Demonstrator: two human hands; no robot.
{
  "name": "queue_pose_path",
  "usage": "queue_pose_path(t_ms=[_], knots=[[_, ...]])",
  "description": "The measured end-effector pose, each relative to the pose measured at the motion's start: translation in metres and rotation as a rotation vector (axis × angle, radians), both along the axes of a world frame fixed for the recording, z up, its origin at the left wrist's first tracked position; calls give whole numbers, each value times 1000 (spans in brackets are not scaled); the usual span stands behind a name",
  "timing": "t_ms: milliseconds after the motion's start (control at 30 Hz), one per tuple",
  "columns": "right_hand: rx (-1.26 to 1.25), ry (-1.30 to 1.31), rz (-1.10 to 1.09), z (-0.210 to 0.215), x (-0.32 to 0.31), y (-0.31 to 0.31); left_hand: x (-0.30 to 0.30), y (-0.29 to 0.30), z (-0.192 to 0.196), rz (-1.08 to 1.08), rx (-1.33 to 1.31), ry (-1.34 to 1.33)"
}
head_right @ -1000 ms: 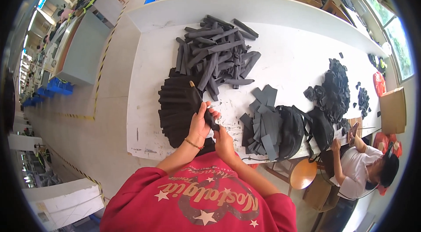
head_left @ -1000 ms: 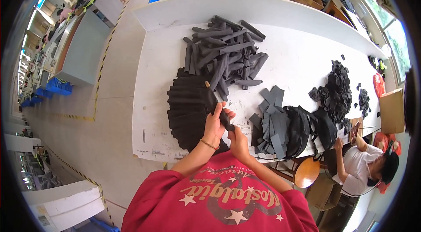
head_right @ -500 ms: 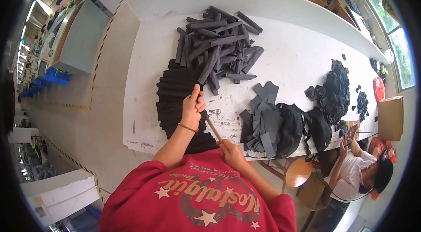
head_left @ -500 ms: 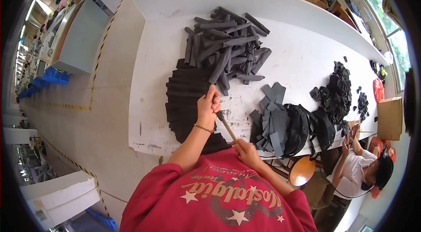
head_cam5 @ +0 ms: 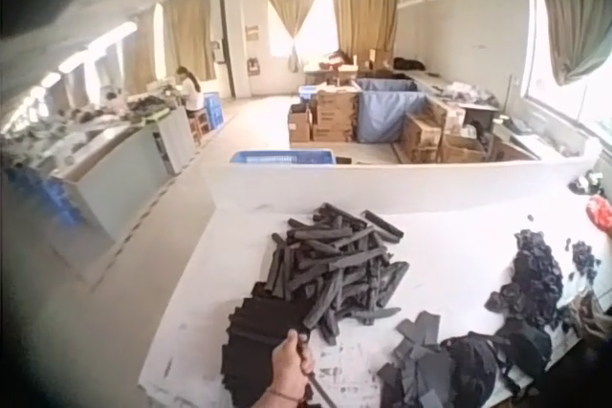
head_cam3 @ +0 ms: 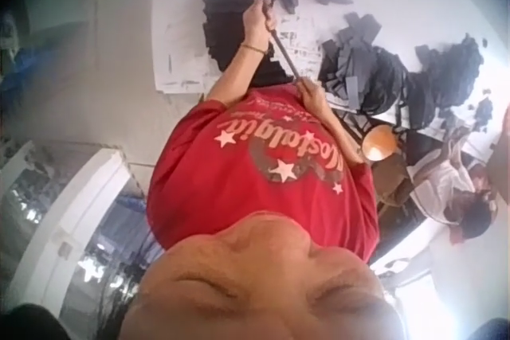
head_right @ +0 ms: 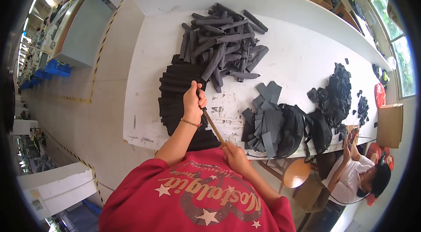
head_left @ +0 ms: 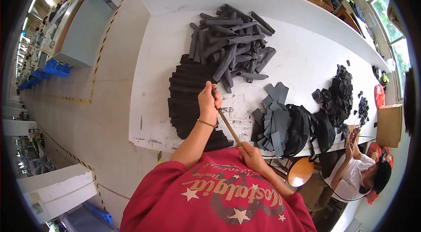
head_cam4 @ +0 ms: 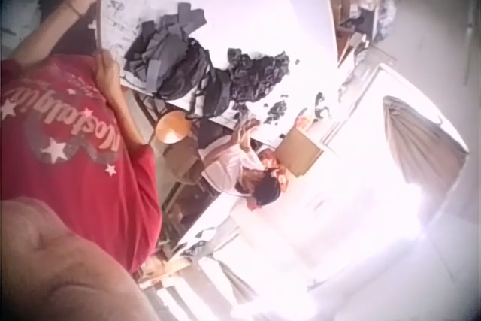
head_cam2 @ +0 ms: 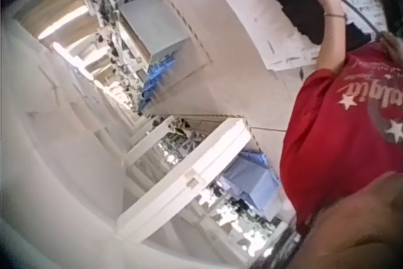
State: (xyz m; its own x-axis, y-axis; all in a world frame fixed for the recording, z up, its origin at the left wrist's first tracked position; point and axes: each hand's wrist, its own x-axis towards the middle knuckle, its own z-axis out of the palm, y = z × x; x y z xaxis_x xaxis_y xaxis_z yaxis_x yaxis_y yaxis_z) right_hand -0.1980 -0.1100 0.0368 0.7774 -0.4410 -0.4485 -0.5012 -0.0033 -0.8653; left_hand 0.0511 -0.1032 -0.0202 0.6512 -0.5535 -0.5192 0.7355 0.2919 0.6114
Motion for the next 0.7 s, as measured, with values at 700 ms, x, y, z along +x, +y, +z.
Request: queue_pose_path(t_ms=[700], knots=[[-371,50,38,35,-19,-24,53,12,-17,336,-190,247]])
